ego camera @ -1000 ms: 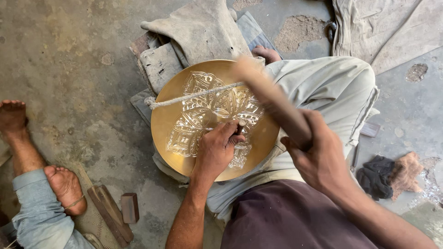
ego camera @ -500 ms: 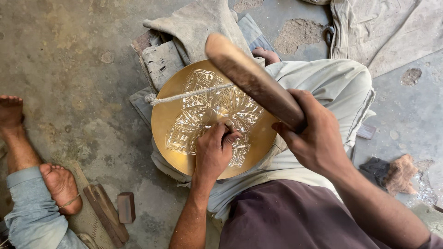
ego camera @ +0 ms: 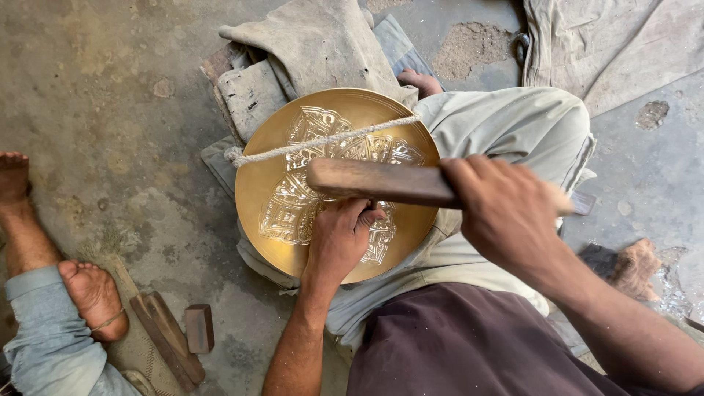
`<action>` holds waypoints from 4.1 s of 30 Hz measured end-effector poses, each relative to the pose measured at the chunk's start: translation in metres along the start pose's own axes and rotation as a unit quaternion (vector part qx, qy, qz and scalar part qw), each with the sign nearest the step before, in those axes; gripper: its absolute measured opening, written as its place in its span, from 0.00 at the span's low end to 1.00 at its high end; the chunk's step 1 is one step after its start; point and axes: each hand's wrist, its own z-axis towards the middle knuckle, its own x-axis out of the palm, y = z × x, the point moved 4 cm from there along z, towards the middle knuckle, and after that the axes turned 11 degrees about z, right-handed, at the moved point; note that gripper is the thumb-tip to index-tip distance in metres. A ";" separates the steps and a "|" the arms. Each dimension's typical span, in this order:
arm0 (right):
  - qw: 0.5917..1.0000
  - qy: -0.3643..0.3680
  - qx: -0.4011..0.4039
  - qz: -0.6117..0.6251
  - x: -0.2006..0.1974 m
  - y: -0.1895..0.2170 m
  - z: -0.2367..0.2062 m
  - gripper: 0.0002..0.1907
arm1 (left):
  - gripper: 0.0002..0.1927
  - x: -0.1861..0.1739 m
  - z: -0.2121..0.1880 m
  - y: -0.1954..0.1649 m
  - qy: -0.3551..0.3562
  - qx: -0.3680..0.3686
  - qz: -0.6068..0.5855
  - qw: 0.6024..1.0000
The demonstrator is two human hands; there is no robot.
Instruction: The person sits cross-legged on the floor with a brass plate resting on their lap and holds a chisel against the plate's embossed floral pattern. They strike the chisel with a wooden mallet, repositioning the chisel across different areas of the design, and at times hold the plate edge with one hand while carving with the other.
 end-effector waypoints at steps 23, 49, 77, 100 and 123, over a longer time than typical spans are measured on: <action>0.982 -0.059 0.073 0.167 -0.013 0.011 0.002 0.26 | 0.12 -0.012 -0.002 -0.008 -0.038 -0.031 -0.109 0.993; 0.992 0.045 0.077 -0.090 -0.004 0.002 -0.013 0.15 | 0.14 -0.017 0.010 -0.014 0.021 0.004 -0.073 0.997; 0.982 -0.009 -0.185 0.025 -0.023 0.068 0.057 0.23 | 0.14 0.001 -0.033 -0.009 -0.212 -0.230 -0.113 0.943; 0.986 0.016 -0.155 0.064 -0.025 0.067 0.065 0.29 | 0.14 0.001 -0.031 -0.007 -0.183 -0.227 -0.108 0.950; 0.988 -0.001 -0.150 -0.040 -0.018 0.032 0.032 0.24 | 0.14 0.001 -0.024 0.003 -0.110 -0.108 -0.044 0.987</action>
